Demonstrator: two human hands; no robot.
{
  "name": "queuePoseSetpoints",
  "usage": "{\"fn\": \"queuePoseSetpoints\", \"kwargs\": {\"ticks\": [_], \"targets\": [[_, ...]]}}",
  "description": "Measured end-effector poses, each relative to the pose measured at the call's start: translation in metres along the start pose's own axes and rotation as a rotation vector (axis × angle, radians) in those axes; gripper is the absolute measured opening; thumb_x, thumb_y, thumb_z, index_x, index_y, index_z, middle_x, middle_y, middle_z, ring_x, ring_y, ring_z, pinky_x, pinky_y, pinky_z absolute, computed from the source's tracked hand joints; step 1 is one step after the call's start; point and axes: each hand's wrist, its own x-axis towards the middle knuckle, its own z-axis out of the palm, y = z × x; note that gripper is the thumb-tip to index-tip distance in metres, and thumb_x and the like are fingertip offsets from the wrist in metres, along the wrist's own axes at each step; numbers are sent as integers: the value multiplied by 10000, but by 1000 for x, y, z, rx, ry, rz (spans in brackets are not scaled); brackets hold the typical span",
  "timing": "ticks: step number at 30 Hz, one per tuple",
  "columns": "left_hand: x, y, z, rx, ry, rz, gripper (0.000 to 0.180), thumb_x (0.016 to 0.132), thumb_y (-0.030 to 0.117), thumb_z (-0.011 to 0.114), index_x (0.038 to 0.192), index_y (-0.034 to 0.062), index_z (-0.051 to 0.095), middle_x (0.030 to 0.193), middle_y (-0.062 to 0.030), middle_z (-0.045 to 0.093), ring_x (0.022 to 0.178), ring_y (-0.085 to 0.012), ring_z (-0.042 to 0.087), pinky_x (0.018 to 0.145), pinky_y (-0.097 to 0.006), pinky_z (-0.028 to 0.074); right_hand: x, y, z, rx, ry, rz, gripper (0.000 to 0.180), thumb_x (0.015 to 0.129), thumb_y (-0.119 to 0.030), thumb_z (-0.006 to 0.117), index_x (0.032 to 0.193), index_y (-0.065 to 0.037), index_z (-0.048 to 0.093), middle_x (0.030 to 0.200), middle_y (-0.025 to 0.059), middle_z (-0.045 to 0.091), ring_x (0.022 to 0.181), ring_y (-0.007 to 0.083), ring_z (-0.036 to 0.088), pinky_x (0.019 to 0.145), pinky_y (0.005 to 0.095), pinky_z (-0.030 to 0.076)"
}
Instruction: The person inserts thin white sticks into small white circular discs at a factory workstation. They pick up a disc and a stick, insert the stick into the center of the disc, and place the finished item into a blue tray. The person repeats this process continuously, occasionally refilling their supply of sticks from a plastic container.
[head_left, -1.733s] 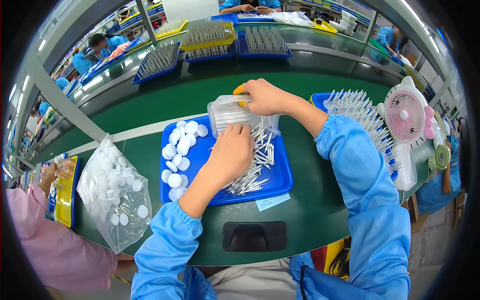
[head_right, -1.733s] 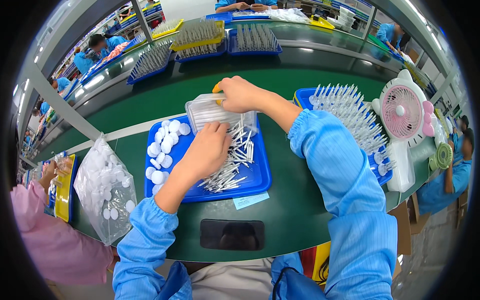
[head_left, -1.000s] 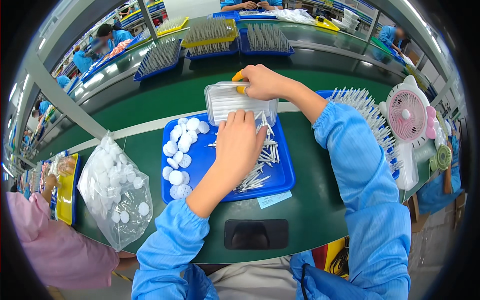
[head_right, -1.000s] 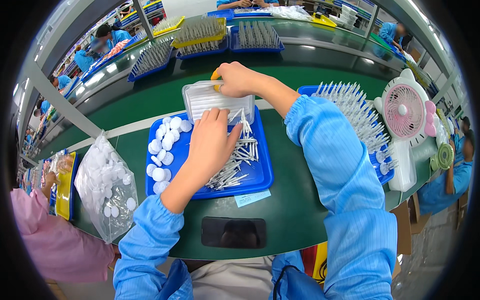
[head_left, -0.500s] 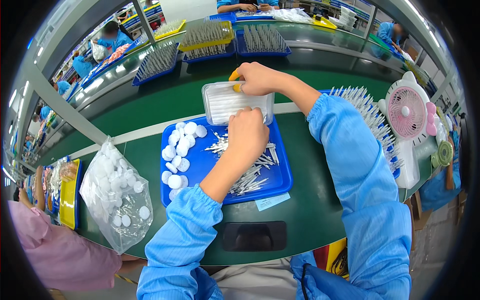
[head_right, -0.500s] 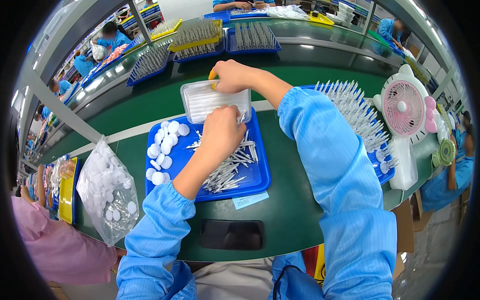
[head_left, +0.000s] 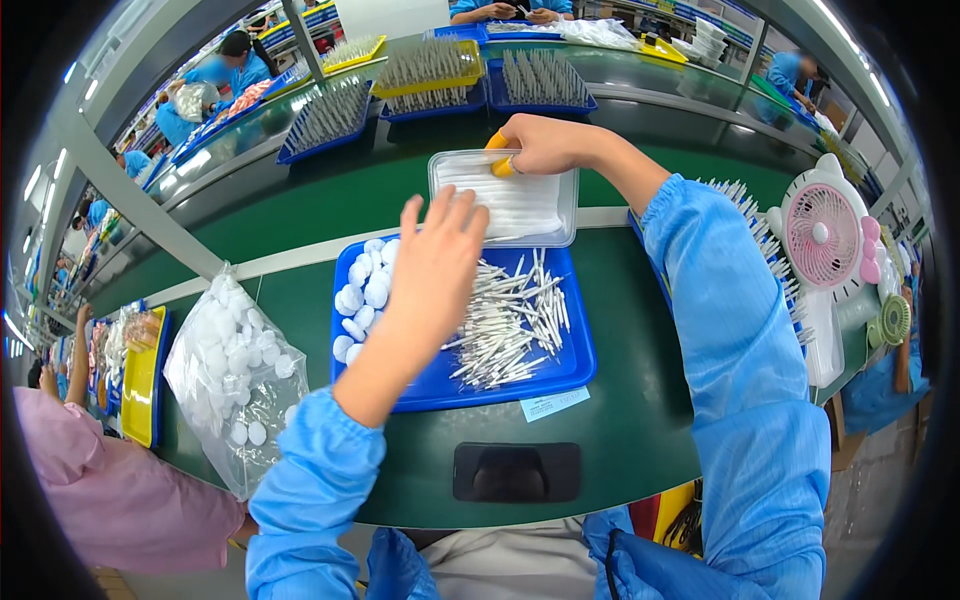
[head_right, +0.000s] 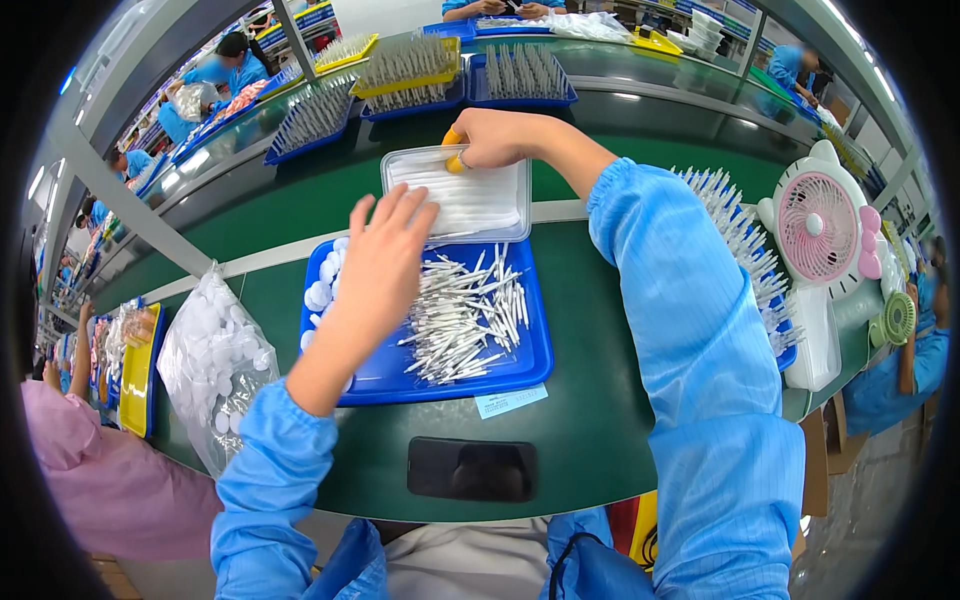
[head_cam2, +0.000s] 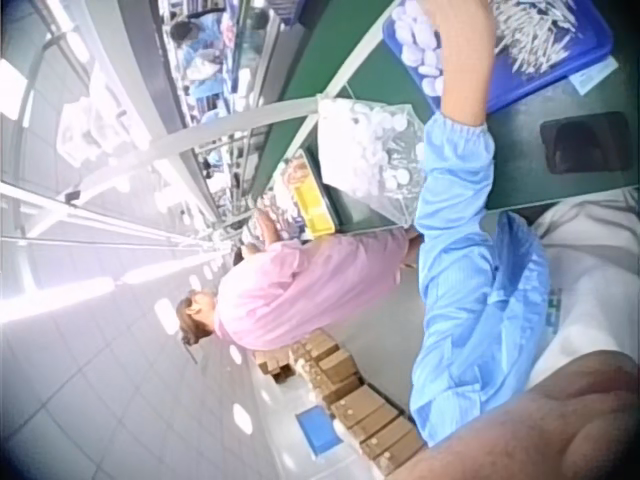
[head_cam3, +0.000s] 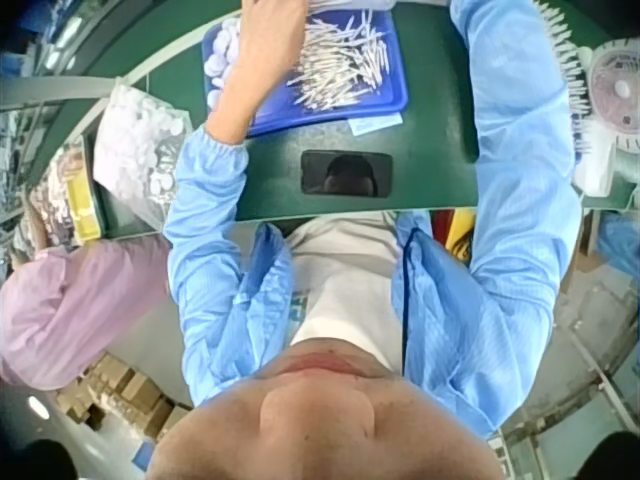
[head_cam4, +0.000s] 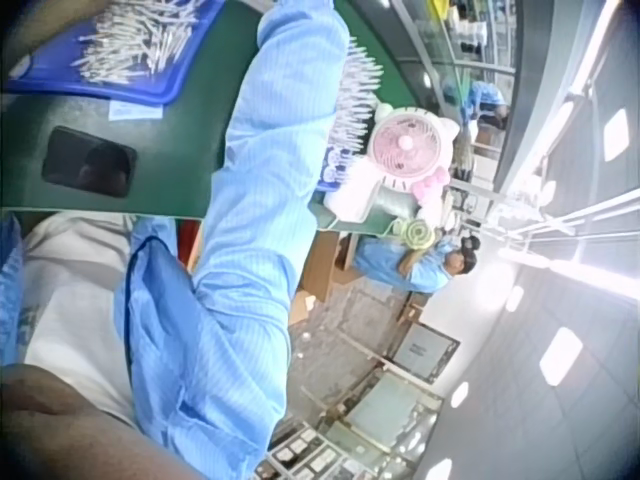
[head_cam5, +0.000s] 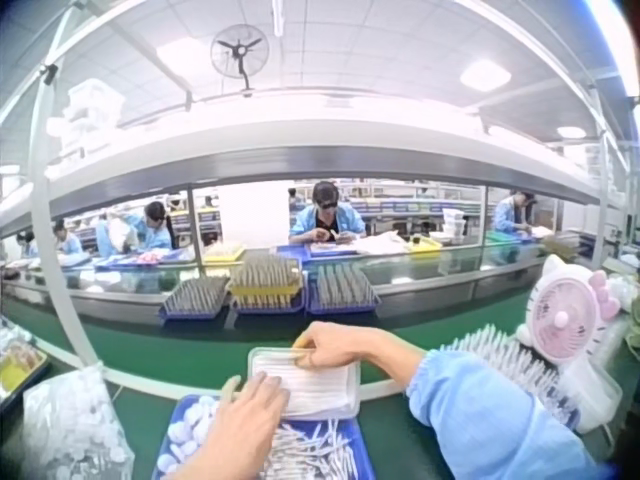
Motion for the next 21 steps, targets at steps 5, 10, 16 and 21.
{"fn": "queuePoseSetpoints", "kwargs": {"ticks": [5,10,16,21], "targets": [[4,-27,-19,-37,-170,104,392,861,-48,639,1232,57,711,1238,-109,721,1262,-267,643,1228,-542,356,-8,-5,2,26,-31,16,470,869,-123,650,1306,30,733,1128,194,779,994,268,722,903,378,553],[7,-37,-29,-174,-249,68,238,918,-26,634,1122,17,748,1082,-139,754,1129,-318,694,1185,-538,398,-13,-10,6,70,-88,60,522,852,-103,613,1353,-8,724,1150,167,777,1018,235,714,929,359,542],[32,-38,-38,-335,-93,-13,139,953,53,671,1021,-26,764,943,-223,745,928,-400,715,898,-491,541,-10,-3,9,139,-111,84,465,962,-273,653,1361,-46,726,1164,123,768,1033,195,697,931,352,532],[47,-47,-37,-510,-34,-225,203,967,85,662,1077,-65,742,904,-238,735,802,-385,711,777,-420,555,-3,1,8,170,-171,125,449,1007,-316,666,1378,-67,712,1184,82,757,1033,159,684,887,340,543]]}}
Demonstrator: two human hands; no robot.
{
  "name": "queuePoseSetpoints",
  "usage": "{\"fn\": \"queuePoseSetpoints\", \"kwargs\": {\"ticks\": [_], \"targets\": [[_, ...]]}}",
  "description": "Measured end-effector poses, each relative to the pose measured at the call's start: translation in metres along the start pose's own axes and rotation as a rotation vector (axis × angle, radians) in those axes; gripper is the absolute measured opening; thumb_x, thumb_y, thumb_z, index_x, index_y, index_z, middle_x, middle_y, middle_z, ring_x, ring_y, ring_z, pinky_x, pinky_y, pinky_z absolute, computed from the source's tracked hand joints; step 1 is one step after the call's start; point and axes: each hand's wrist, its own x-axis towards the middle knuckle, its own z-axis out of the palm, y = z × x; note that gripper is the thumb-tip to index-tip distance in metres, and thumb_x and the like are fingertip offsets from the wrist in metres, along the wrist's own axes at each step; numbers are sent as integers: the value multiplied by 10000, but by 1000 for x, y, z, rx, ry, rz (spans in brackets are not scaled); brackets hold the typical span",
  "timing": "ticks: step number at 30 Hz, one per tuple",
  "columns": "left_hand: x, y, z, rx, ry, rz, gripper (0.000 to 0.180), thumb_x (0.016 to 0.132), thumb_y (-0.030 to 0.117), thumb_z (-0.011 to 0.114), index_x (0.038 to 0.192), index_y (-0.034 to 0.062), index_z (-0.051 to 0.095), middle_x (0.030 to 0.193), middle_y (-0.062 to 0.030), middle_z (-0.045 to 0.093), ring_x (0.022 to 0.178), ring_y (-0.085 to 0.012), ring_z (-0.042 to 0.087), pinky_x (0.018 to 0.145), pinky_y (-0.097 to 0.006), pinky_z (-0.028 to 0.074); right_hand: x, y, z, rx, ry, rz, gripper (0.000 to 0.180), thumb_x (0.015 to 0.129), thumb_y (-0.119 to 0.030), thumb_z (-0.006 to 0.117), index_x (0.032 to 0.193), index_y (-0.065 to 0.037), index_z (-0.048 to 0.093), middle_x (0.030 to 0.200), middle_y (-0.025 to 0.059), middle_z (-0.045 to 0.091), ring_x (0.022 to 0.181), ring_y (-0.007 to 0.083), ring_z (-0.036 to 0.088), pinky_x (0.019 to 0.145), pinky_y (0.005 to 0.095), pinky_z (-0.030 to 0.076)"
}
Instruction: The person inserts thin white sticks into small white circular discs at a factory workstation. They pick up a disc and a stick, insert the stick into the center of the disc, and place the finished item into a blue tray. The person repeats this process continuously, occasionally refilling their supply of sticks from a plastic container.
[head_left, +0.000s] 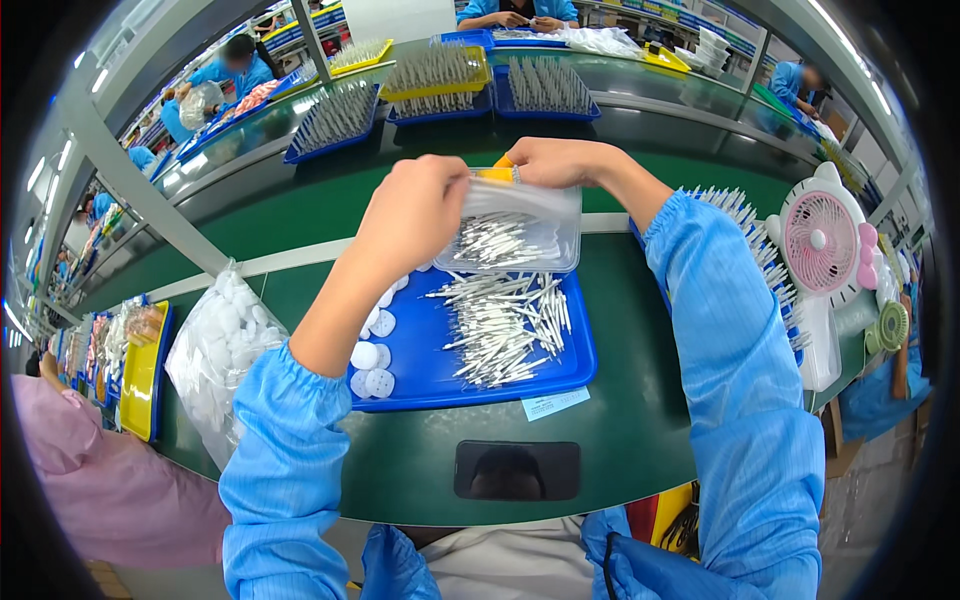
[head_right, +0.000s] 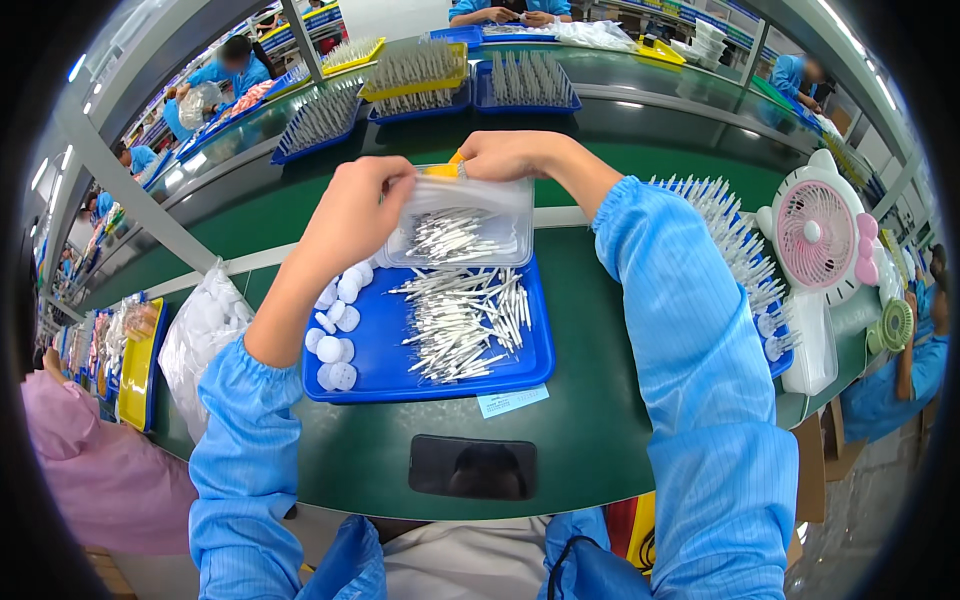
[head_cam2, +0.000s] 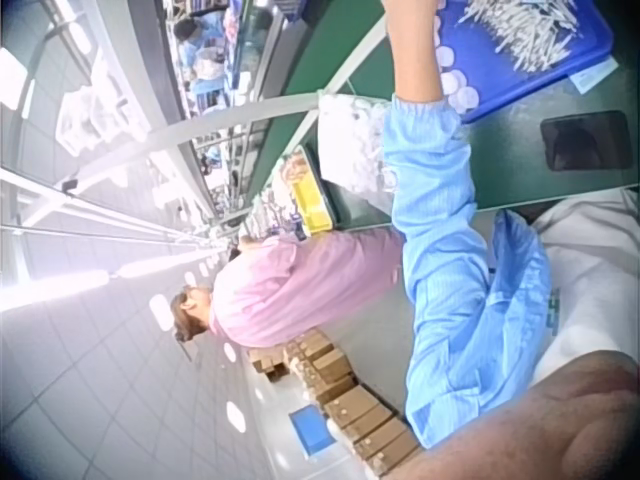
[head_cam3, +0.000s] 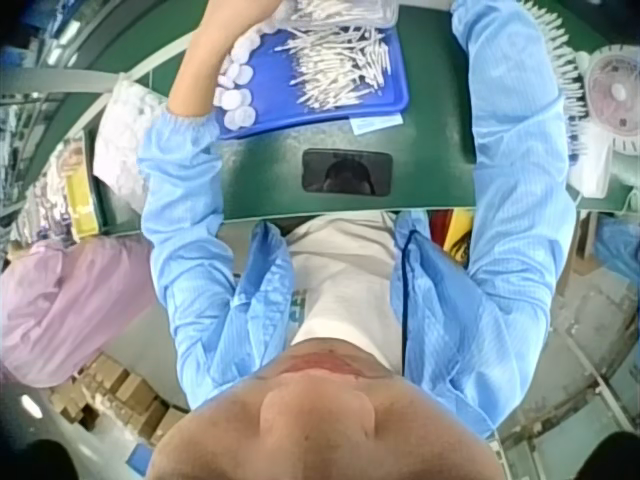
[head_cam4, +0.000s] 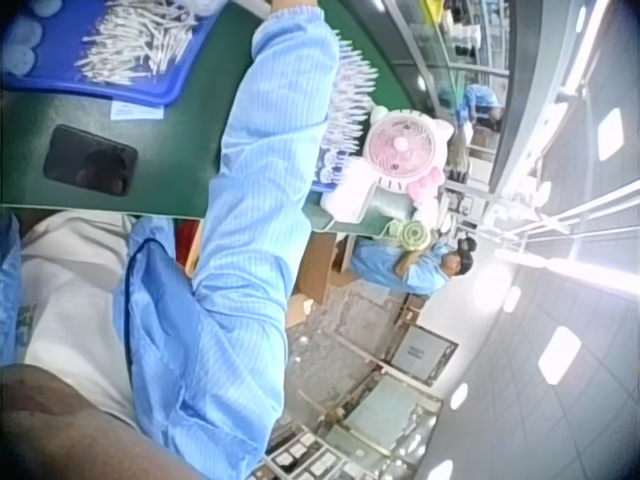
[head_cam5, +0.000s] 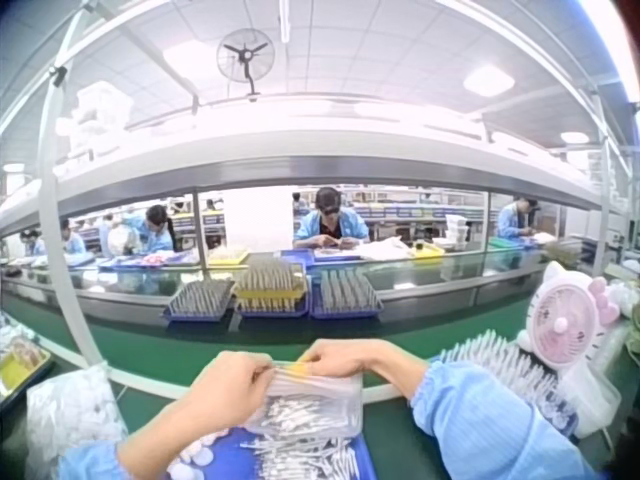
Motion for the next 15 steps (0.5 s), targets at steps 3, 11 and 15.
{"fn": "queuePoseSetpoints", "kwargs": {"ticks": [3,11,15], "targets": [[11,-3,1,-97,121,-37,213,988,130,630,1035,-34,758,922,-262,748,875,-424,737,809,-456,572,4,31,-4,348,-70,-53,471,999,-274,680,1428,-79,686,1311,101,733,1157,187,662,957,369,546],[12,-16,-27,-526,317,-337,283,1061,180,612,1093,-70,742,830,-78,753,723,-115,684,636,-300,543,-5,11,8,-92,114,-119,467,1000,-229,654,1422,-30,673,1283,155,745,1157,230,693,1013,372,532],[1,-13,-50,-638,331,-448,298,1076,225,604,1206,-21,711,1039,-74,744,856,-155,711,750,-297,557,-15,4,14,-137,167,-91,473,997,-316,694,1364,-19,716,1154,185,778,1081,268,716,969,378,534]]}}
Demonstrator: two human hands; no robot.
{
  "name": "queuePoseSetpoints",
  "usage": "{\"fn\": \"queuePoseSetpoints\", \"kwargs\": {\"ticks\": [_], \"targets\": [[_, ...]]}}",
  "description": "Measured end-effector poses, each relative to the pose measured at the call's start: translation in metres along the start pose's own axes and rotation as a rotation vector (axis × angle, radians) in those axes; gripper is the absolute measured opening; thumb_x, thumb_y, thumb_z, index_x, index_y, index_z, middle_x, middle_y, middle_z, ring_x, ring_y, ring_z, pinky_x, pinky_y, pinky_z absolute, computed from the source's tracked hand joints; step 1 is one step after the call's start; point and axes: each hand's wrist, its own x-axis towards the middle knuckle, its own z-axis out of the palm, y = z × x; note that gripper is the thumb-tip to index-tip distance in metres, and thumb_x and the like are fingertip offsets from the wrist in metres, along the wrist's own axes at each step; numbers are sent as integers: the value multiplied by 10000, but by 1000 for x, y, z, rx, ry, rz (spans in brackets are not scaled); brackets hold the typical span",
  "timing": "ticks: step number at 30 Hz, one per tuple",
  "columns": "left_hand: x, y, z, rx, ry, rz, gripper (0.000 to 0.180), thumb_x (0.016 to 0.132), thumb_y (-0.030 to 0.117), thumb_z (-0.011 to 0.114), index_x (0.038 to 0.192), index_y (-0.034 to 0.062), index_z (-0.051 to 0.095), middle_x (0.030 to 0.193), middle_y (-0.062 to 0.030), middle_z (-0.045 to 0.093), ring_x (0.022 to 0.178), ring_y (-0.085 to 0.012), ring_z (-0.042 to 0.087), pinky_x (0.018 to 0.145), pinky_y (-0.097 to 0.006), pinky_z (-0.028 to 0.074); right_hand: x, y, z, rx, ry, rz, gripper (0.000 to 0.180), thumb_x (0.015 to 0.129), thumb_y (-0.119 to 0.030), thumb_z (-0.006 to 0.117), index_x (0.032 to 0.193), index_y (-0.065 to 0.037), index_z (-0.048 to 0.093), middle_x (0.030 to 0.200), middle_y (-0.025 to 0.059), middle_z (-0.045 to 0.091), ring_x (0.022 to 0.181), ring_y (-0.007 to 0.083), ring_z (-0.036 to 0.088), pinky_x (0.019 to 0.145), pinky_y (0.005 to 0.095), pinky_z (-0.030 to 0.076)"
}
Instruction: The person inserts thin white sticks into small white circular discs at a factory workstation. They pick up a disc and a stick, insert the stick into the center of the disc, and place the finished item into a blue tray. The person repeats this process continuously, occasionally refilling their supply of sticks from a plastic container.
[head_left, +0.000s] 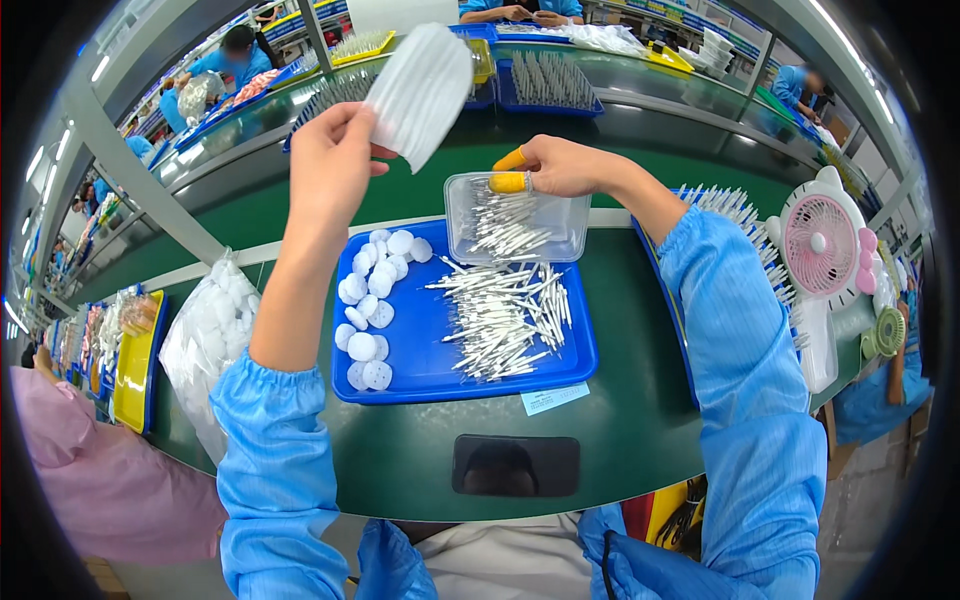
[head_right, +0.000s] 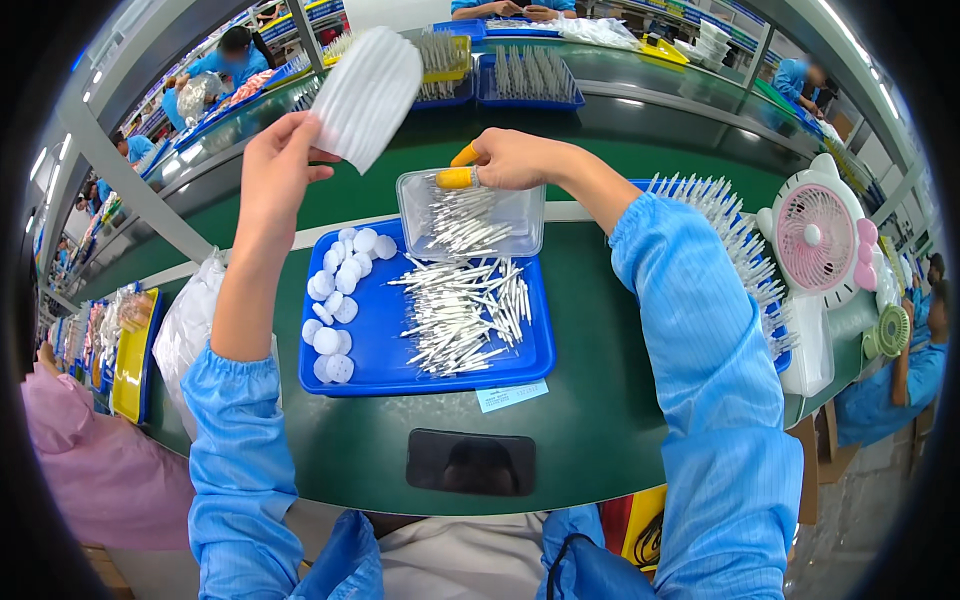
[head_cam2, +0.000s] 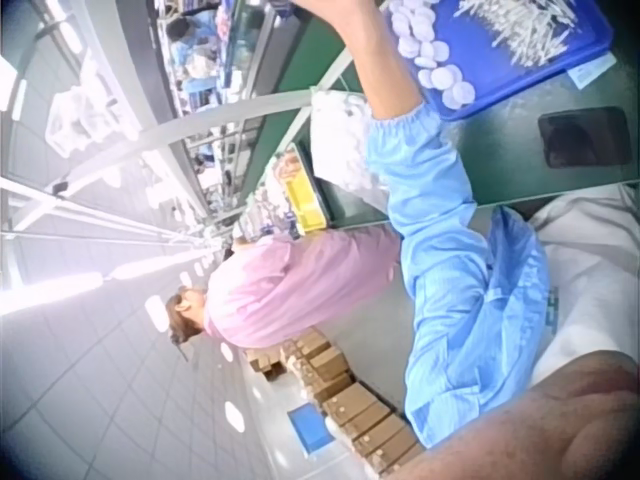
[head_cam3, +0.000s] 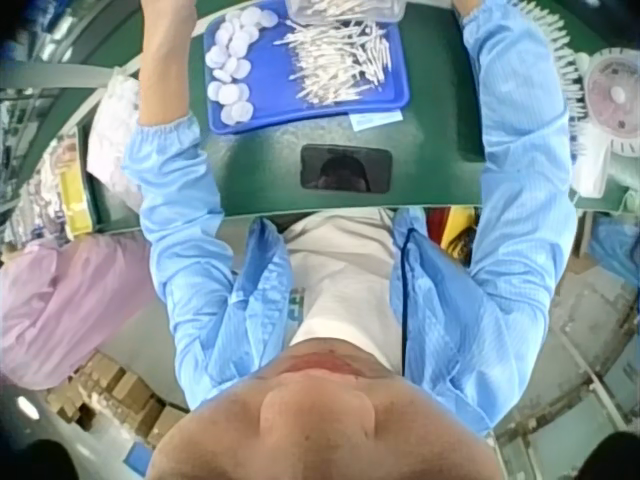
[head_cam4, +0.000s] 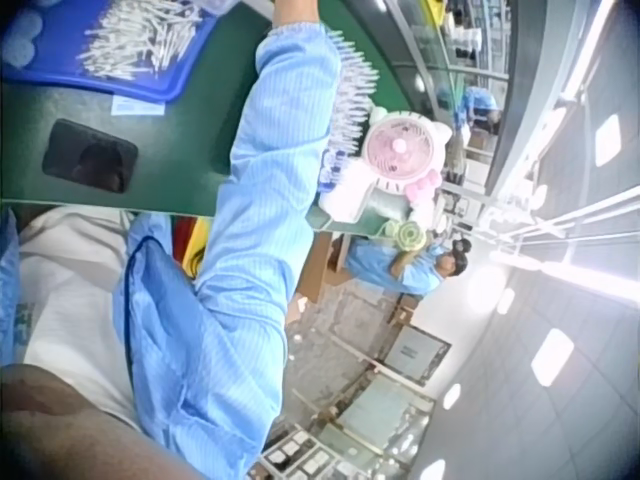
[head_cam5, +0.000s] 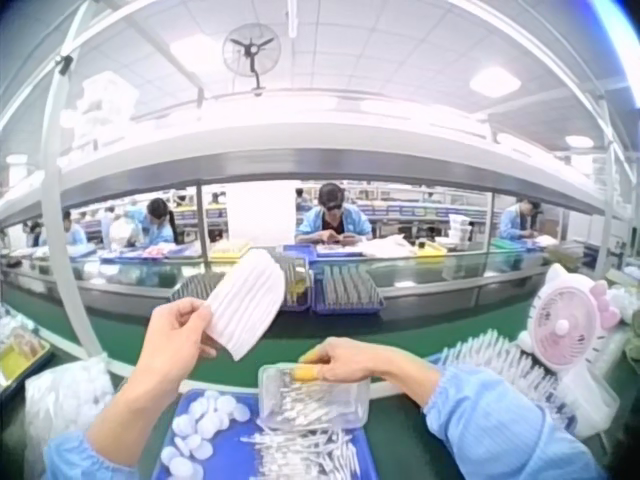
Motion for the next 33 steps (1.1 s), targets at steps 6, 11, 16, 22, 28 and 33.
{"fn": "queuePoseSetpoints", "kwargs": {"ticks": [6,11,16,22,28,33], "targets": [[-17,-2,-23,-121,17,-78,289,1069,206,610,1221,-31,673,1080,-95,741,886,-157,715,768,-289,553,-29,-9,39,-209,339,-199,480,896,-191,746,1317,34,700,1208,234,690,1093,388,693,954,460,556],[-33,-9,-33,-226,12,-107,280,1057,186,630,1225,-34,671,1100,-108,752,918,-171,732,786,-297,568,-67,-41,75,-655,515,-220,541,793,-133,805,1267,92,676,1262,188,612,1172,357,606,1000,460,482],[-49,-16,-34,-362,-39,-144,261,1030,177,671,1212,-10,678,1105,-102,760,964,-174,734,823,-304,567,-80,-18,98,-962,820,-551,549,796,-181,724,1294,45,681,1301,151,548,1250,314,552,1078,520,421],[-70,-22,-49,-409,127,-71,222,1018,158,684,1179,6,697,1068,-71,744,936,-140,701,830,-318,574,-77,-31,75,-516,1066,-216,562,855,-156,734,1369,43,624,1256,190,549,1169,386,551,1075,526,426],[-94,-5,-23,-219,195,153,152,1043,67,648,1146,-36,689,986,-74,722,813,-103,686,691,-285,606,-85,-44,43,758,780,129,461,1127,-355,514,1394,13,595,1174,97,727,1057,155,679,922,329,525],[-109,2,80,22,-261,306,177,937,97,656,1043,-39,695,867,-213,738,823,-364,750,773,-424,582,-106,-88,67,1056,571,180,348,1126,-299,490,1298,-30,630,1126,59,705,998,131,653,900,316,514]]}}
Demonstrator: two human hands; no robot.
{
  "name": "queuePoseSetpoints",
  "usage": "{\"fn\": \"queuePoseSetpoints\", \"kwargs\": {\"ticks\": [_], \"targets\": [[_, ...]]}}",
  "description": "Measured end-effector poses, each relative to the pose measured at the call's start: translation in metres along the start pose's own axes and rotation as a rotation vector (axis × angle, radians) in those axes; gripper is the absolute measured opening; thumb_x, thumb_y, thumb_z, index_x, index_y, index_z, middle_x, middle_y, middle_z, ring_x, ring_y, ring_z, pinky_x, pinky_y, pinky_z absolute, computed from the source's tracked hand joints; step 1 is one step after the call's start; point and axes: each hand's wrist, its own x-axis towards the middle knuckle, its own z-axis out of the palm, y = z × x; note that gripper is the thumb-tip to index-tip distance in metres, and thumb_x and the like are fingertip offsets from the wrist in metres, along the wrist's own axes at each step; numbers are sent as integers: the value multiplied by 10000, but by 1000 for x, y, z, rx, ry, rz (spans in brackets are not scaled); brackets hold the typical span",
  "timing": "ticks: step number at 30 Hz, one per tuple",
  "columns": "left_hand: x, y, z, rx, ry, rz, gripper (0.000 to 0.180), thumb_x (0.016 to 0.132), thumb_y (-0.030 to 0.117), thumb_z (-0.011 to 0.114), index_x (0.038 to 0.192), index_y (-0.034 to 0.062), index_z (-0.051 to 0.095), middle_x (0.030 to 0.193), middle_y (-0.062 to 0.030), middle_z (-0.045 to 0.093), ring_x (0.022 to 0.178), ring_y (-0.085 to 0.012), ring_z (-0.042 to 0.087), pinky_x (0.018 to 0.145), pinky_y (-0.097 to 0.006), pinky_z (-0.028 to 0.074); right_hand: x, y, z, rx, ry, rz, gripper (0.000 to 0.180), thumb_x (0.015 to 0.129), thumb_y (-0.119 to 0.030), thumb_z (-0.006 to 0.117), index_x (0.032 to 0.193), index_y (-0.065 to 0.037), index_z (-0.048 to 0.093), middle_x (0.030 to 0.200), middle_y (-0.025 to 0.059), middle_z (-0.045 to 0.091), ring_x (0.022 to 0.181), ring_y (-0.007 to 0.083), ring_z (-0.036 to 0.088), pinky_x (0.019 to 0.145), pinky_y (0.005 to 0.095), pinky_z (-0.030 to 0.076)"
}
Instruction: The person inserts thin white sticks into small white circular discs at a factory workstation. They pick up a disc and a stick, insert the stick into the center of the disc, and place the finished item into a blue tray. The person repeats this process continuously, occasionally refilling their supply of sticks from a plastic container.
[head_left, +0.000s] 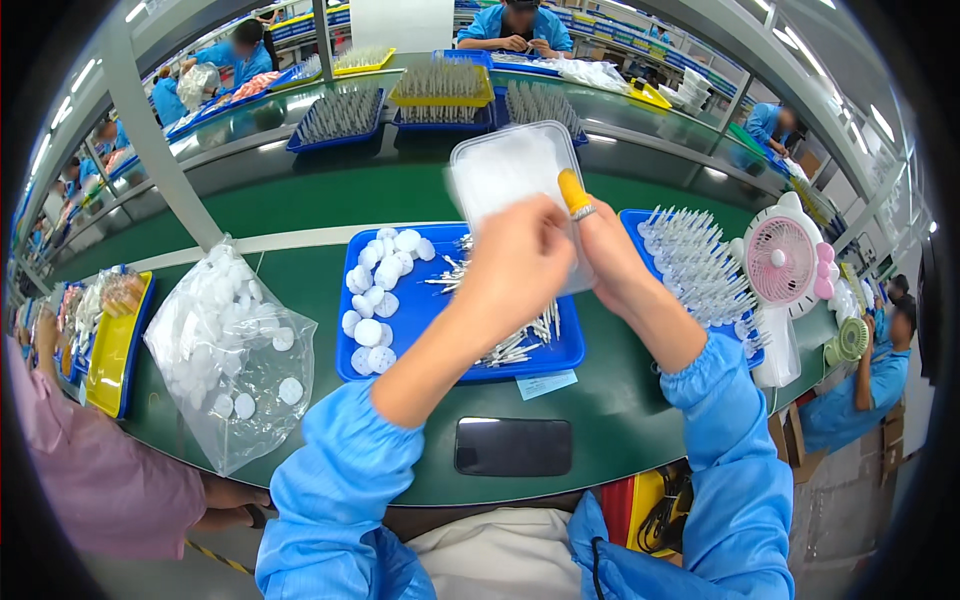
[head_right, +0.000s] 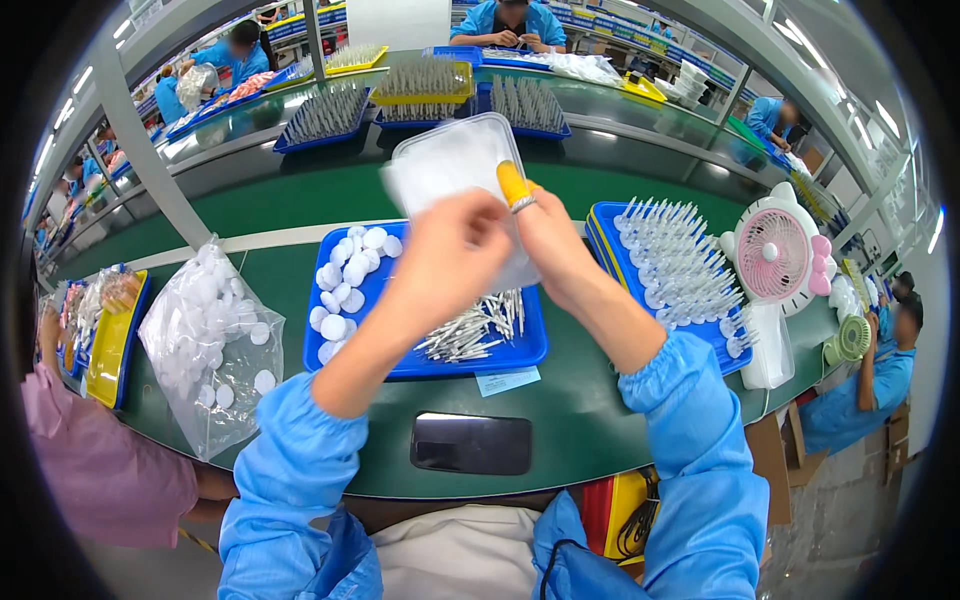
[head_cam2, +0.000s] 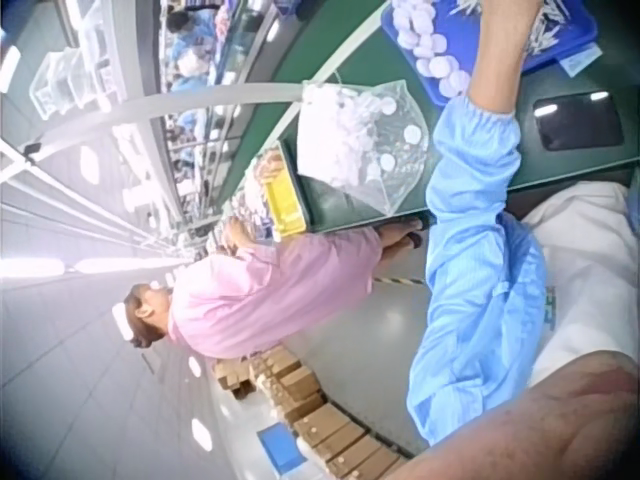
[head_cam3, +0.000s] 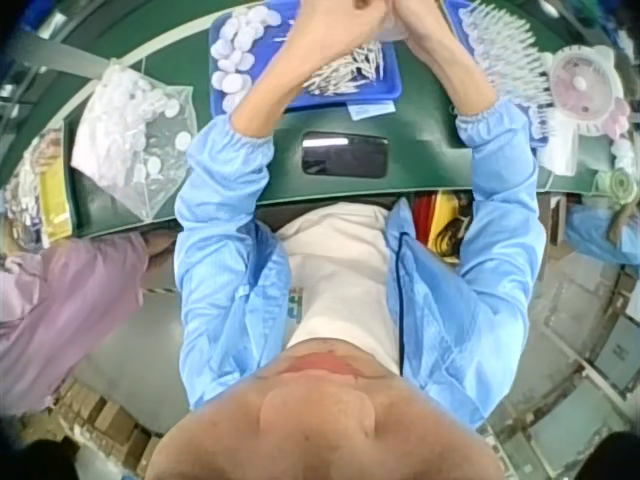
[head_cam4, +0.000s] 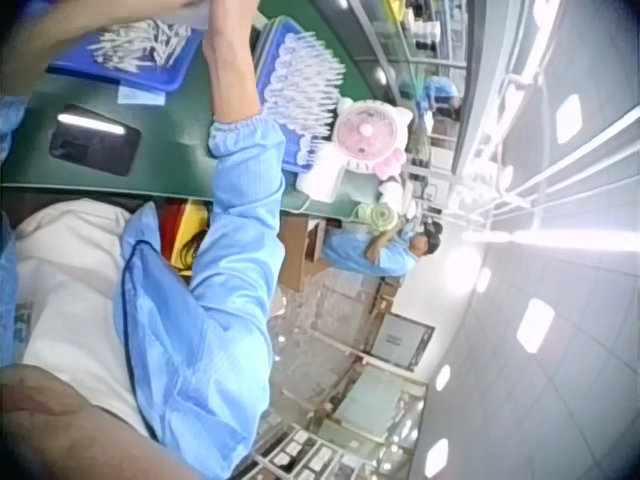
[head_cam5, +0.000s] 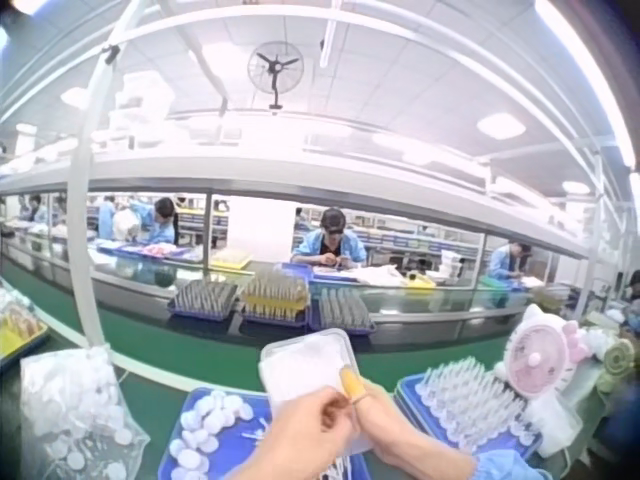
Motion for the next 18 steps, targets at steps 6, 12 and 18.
{"fn": "queuePoseSetpoints", "kwargs": {"ticks": [6,12,18], "targets": [[-10,28,-10,321,279,215,375,938,93,765,1270,-27,639,1178,-177,675,983,-250,720,732,-377,611,-45,-10,-57,-98,20,24,351,1122,-266,495,1297,-9,658,1141,62,726,1024,137,680,881,314,531],[-16,6,6,-161,-91,-245,460,1054,276,630,1432,19,578,1270,-109,680,1078,-172,638,904,-288,494,-91,4,-80,-456,131,-268,399,998,-222,679,1310,27,668,1218,178,724,1121,278,700,965,377,532],[-34,29,47,-340,-106,-257,465,1089,283,603,1447,-8,545,1306,-184,655,1126,-231,659,960,-348,520,-159,13,-48,-1168,190,-801,535,848,-69,722,1358,57,619,1402,283,616,1255,455,626,1082,487,500]]}}
